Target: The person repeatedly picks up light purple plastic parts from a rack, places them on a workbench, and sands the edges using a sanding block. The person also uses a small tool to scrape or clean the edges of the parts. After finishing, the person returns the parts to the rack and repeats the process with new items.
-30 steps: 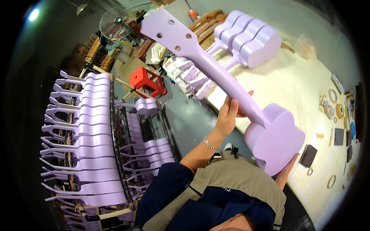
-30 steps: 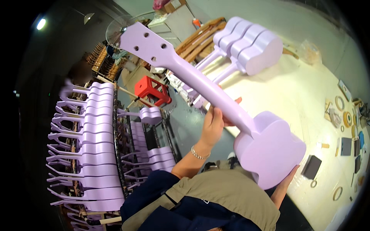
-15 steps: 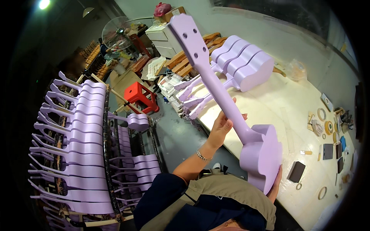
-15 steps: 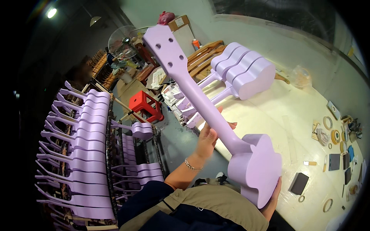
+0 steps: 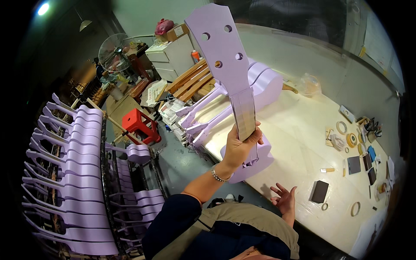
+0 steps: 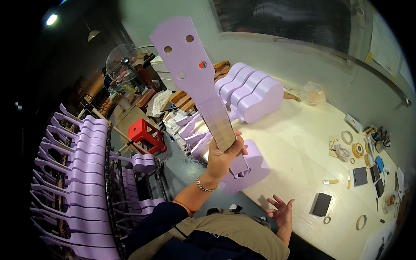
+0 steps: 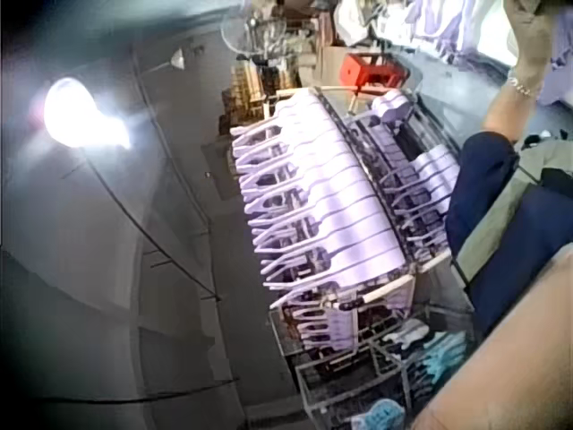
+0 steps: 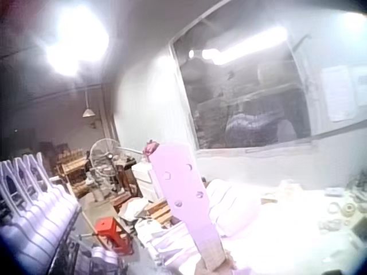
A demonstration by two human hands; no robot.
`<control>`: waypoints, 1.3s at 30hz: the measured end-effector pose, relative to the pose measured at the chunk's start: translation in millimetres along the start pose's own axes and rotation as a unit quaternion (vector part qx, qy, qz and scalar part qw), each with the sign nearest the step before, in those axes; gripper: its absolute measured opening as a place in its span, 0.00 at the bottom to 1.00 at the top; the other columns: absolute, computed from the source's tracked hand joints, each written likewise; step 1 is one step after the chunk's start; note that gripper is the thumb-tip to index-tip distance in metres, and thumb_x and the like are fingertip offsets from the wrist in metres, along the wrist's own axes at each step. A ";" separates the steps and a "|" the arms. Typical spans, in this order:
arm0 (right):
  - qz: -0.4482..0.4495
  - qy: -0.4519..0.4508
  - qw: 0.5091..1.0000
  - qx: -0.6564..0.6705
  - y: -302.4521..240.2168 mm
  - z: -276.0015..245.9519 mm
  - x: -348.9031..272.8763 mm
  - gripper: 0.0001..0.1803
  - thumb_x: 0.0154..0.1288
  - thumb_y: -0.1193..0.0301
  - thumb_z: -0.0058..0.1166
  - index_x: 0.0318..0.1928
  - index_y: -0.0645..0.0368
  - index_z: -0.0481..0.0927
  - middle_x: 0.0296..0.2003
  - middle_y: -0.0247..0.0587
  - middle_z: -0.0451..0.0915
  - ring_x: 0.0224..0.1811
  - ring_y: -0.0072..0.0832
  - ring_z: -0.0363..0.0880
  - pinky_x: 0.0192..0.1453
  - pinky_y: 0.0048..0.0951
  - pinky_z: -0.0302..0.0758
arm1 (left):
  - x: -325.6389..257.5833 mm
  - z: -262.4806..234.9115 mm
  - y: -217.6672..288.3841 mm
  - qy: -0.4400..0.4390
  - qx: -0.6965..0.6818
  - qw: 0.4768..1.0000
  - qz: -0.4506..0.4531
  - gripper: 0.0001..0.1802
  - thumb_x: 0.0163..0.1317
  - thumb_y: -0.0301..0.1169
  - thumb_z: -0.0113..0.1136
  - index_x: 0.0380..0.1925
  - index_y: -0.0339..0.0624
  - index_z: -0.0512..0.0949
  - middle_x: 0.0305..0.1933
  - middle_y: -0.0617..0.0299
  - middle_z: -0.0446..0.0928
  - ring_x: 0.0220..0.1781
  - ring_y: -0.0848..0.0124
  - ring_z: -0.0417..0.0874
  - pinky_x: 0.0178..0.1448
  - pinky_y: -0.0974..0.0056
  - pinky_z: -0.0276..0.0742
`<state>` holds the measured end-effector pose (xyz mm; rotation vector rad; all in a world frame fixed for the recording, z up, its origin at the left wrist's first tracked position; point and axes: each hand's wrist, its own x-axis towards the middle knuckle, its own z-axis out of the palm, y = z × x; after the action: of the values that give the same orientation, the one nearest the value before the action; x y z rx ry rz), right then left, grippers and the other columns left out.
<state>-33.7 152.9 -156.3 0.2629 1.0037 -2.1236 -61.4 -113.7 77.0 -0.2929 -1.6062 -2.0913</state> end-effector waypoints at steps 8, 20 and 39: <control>-0.041 0.048 0.998 -0.025 -12.0 19.6 -12.3 0.51 0.58 0.29 0.21 0.62 0.63 0.62 0.50 0.47 0.75 0.27 0.34 0.79 0.29 0.29 0.74 | 2.8 10.4 2.4 0.058 0.077 0.995 0.003 0.13 0.62 0.27 0.58 0.46 0.37 0.71 0.28 0.64 0.74 0.29 0.75 0.78 0.35 0.72 0.73; -0.560 0.092 0.576 -0.589 -120.8 187.3 -46.5 0.36 0.48 0.65 0.62 0.58 0.64 0.67 0.54 0.51 0.70 0.59 0.45 0.66 0.66 0.45 0.58 | 26.6 37.5 -17.5 -0.126 0.078 0.983 0.109 0.20 0.55 0.26 0.60 0.42 0.37 0.60 0.23 0.62 0.72 0.24 0.74 0.78 0.34 0.68 0.78; -0.454 0.141 0.712 -0.516 -133.9 213.3 2.4 0.38 0.52 0.77 0.51 0.63 0.55 0.51 0.37 0.54 0.76 0.36 0.49 0.79 0.40 0.41 0.74 | 69.6 74.9 35.4 -0.055 0.186 0.943 0.269 0.11 0.54 0.29 0.66 0.31 0.34 0.75 0.38 0.58 0.70 0.37 0.71 0.80 0.44 0.69 0.78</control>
<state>-103.4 49.5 62.6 -0.6205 2.7375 -1.8508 -112.7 -66.3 159.6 -0.6419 -1.7054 -1.3548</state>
